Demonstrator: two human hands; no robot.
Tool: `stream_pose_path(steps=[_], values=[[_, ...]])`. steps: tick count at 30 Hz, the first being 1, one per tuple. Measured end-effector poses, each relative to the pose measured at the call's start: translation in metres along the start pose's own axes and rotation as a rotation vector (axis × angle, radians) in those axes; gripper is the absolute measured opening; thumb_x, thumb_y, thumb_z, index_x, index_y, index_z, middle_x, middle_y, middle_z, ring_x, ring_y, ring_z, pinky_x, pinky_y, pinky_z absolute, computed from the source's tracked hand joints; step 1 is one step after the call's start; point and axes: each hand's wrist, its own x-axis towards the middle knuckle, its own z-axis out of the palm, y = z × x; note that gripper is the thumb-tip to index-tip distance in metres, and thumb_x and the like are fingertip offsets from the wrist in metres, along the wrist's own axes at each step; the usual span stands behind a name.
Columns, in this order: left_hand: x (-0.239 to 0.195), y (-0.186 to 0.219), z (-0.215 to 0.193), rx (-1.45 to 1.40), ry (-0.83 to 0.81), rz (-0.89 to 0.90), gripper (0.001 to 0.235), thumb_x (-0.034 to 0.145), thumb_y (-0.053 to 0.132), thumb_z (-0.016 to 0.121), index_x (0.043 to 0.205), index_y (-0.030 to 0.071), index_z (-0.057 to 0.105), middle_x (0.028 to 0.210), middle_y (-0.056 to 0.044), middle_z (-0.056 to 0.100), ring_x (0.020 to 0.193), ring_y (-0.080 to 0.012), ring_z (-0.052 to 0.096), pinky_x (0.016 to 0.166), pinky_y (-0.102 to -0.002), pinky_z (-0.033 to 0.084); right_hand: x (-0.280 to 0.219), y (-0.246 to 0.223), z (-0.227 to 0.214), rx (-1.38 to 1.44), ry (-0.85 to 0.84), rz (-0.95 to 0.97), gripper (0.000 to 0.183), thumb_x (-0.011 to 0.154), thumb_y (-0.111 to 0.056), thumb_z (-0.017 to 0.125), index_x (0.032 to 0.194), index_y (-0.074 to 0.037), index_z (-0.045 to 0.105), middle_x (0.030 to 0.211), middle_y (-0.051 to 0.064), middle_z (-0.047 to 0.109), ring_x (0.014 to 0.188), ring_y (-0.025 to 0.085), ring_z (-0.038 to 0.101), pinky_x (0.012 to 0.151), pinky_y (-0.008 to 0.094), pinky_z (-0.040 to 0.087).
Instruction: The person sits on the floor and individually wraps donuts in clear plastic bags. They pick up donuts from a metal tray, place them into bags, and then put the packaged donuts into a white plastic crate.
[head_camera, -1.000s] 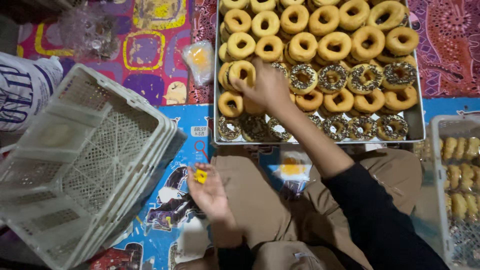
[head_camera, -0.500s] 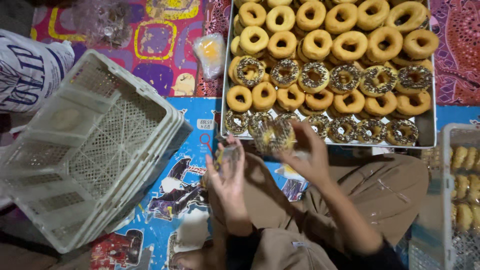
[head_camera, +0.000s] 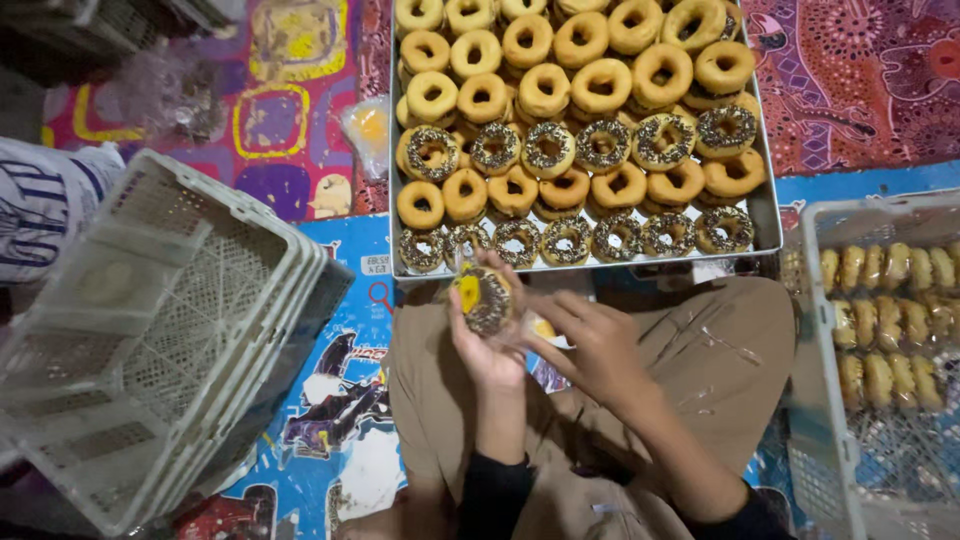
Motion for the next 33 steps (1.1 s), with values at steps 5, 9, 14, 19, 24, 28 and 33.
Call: stream_pose_path(steps=[5, 9, 14, 19, 24, 28, 33], values=[[-0.010, -0.007, -0.004, 0.408, 0.048, -0.129, 0.055, 0.100, 0.027, 0.059, 0.148, 0.008, 0.043, 0.146, -0.023, 0.051, 0.134, -0.0365, 0.054, 0.113, -0.050, 0.042, -0.015, 0.012, -0.016, -0.133, 0.388, -0.638, 0.022, 0.094, -0.025, 0.079, 0.113, -0.022, 0.068, 0.116, 0.002, 0.068, 0.108, 0.021, 0.065, 0.091, 0.038, 0.049], [-0.029, -0.014, -0.019, 1.487, 0.208, 0.247, 0.061, 0.097, 0.024, 0.060, 0.150, 0.009, 0.034, 0.147, -0.014, 0.052, 0.133, -0.0228, 0.052, 0.112, -0.039, 0.041, -0.020, 0.007, -0.037, -0.039, 0.020, -0.423, 0.025, 0.082, -0.020, 0.075, 0.106, -0.010, 0.073, 0.103, 0.005, 0.071, 0.094, 0.025, 0.068, 0.083, 0.042, 0.051], [-0.063, 0.018, -0.022, 1.342, -0.245, -0.480, 0.032, 0.105, 0.022, 0.058, 0.117, -0.006, 0.068, 0.105, -0.010, 0.071, 0.097, -0.0150, 0.066, 0.087, -0.031, 0.053, -0.024, 0.000, -0.053, 0.334, -0.109, 0.079, 0.026, 0.085, -0.013, 0.077, 0.110, -0.006, 0.073, 0.100, 0.010, 0.072, 0.080, 0.022, 0.071, 0.067, 0.034, 0.055], [-0.073, 0.014, -0.013, 1.696, -0.203, -0.563, 0.016, 0.100, 0.009, 0.060, 0.104, -0.005, 0.069, 0.087, -0.002, 0.072, 0.078, -0.0062, 0.065, 0.067, -0.026, 0.052, -0.013, 0.001, -0.070, 0.232, -0.104, -0.095, 0.026, 0.080, -0.012, 0.079, 0.105, -0.009, 0.071, 0.087, 0.006, 0.064, 0.079, 0.023, 0.064, 0.066, 0.035, 0.052], [-0.070, 0.003, 0.022, 1.961, -0.316, -0.492, 0.020, 0.102, 0.011, 0.059, 0.093, -0.007, 0.064, 0.076, -0.015, 0.069, 0.071, -0.0145, 0.064, 0.061, -0.034, 0.052, 0.004, -0.006, -0.095, 0.027, -0.174, -0.406, 0.045, 0.071, -0.015, 0.078, 0.115, -0.005, 0.074, 0.088, 0.005, 0.062, 0.081, 0.025, 0.060, 0.067, 0.038, 0.051], [-0.069, 0.005, 0.045, 2.150, -0.542, -0.454, 0.020, 0.098, 0.011, 0.057, 0.092, -0.007, 0.064, 0.081, -0.025, 0.069, 0.075, -0.0358, 0.071, 0.065, -0.042, 0.054, -0.006, -0.005, -0.090, -0.036, -0.215, -0.494, 0.045, 0.072, -0.012, 0.069, 0.115, 0.001, 0.069, 0.103, 0.010, 0.063, 0.100, 0.029, 0.063, 0.084, 0.042, 0.054], [-0.065, 0.019, 0.042, 2.352, -0.515, -0.505, 0.032, 0.107, 0.021, 0.050, 0.108, -0.007, 0.066, 0.078, -0.027, 0.068, 0.074, -0.0419, 0.068, 0.063, -0.048, 0.049, -0.033, 0.048, -0.037, -0.048, -0.242, -0.417, 0.035, 0.072, -0.010, 0.066, 0.102, 0.007, 0.065, 0.104, 0.017, 0.060, 0.101, 0.036, 0.060, 0.086, 0.044, 0.054]])
